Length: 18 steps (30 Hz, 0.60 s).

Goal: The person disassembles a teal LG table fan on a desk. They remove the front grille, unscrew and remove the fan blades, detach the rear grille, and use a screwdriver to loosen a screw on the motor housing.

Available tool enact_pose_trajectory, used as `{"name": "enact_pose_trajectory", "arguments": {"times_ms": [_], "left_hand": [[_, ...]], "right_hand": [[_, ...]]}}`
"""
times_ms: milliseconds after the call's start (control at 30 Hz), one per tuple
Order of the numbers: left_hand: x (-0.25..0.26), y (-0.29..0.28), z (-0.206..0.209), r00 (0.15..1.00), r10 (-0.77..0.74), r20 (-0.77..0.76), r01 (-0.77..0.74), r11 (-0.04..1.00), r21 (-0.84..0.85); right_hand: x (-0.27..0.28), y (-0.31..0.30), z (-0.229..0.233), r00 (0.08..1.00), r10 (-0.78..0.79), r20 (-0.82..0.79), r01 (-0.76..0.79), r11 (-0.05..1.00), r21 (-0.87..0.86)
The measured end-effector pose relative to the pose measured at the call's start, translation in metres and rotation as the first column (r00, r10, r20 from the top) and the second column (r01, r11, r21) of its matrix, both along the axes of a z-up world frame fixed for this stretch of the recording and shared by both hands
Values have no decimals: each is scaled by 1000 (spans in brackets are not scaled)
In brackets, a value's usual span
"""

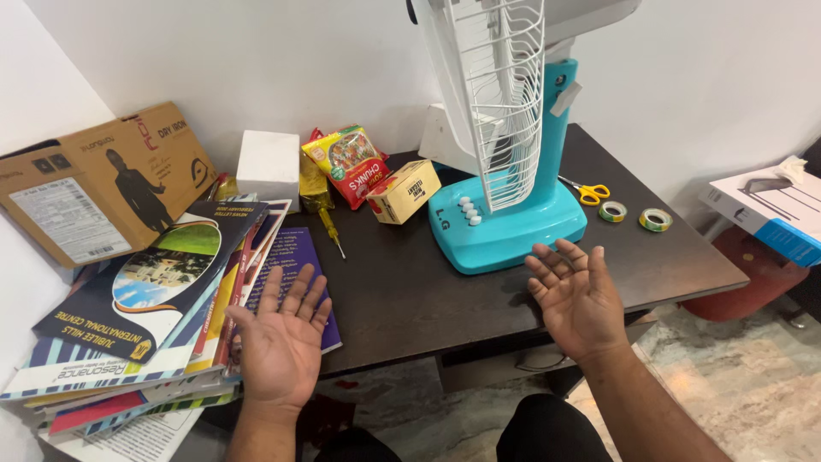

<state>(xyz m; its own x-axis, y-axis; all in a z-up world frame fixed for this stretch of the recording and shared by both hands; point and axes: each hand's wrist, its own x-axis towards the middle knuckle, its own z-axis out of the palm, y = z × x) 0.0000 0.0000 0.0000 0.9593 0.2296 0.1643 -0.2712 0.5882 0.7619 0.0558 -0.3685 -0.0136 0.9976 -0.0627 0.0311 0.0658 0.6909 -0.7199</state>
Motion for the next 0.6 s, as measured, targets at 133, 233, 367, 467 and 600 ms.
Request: {"name": "enact_pose_trajectory", "arguments": {"times_ms": [133, 233, 367, 467, 600], "left_hand": [[0, -1, 0, 1000, 2, 4, -2, 1000, 12], [0, -1, 1, 1000, -5, -1, 5, 1000, 14], [1, 0, 6, 1000, -24, -12, 24, 1000, -11], [2, 1, 10, 998, -49, -25, 49, 999, -12], [3, 1, 18, 997, -70, -28, 69, 997, -13]], "right_hand": [[0, 1, 2, 1000, 7, 8, -7, 1000, -18], [-1, 1, 6, 1000, 23, 9, -23, 1000, -12], [-4, 0, 16, 999, 38, -20, -37, 998, 41], [-4, 0, 20, 998, 44, -46, -42, 999, 28], [0, -4, 19, 998, 58, -8, -58, 998, 12]]}}
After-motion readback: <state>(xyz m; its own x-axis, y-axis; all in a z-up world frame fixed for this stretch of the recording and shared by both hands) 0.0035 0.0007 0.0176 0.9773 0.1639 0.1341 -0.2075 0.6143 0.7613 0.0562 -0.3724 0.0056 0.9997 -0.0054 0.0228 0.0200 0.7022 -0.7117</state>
